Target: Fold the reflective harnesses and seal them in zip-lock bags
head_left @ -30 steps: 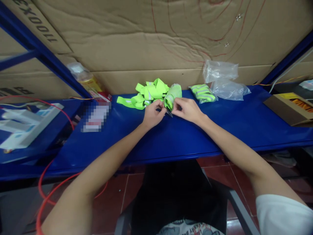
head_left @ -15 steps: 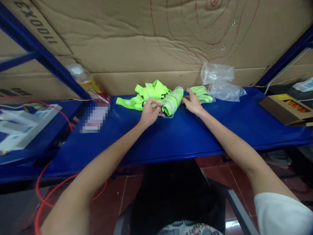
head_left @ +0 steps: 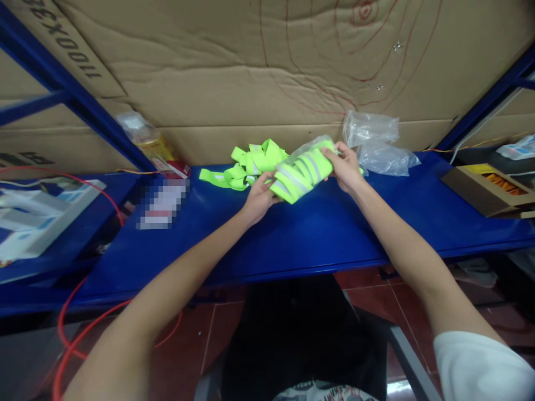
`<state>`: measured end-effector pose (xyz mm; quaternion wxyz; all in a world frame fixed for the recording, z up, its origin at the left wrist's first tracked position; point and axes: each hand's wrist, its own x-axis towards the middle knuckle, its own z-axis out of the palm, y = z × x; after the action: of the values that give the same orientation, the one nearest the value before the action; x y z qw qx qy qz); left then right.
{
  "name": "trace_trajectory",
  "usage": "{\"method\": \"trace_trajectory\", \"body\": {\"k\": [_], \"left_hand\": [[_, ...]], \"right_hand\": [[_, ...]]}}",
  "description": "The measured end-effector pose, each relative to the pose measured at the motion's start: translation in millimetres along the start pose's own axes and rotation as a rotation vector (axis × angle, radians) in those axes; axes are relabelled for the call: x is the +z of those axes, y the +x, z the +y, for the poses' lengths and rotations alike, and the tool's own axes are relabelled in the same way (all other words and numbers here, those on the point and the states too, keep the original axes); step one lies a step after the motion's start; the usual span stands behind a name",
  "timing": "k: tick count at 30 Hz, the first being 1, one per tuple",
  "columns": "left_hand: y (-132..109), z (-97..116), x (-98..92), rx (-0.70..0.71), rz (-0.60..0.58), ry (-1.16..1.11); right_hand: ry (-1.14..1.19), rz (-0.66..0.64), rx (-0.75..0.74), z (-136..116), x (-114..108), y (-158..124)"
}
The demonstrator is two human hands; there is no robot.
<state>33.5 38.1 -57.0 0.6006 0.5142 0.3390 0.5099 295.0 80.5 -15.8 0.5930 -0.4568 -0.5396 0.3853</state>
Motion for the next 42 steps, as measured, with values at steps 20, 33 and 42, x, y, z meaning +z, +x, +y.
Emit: {"method": "trace_trajectory", "body": {"k": [20, 33, 42], "left_hand": [[-2.4, 4.2, 4.6, -0.001, 0.026, 0.219], [-3.4, 4.0, 6.2, 0.027, 0.012, 0.261], [-3.1, 2.3, 6.8, 0.045, -0.001, 0.273]], "right_hand": [[-0.173, 0.277, -0.463, -27.1, -27.0, 7.1], [0.497, 0.478, -0.355, -42.1, -101.5, 54.7], [-0.249, 1.231, -0.03, -18.9, -187.4, 45.9]]}}
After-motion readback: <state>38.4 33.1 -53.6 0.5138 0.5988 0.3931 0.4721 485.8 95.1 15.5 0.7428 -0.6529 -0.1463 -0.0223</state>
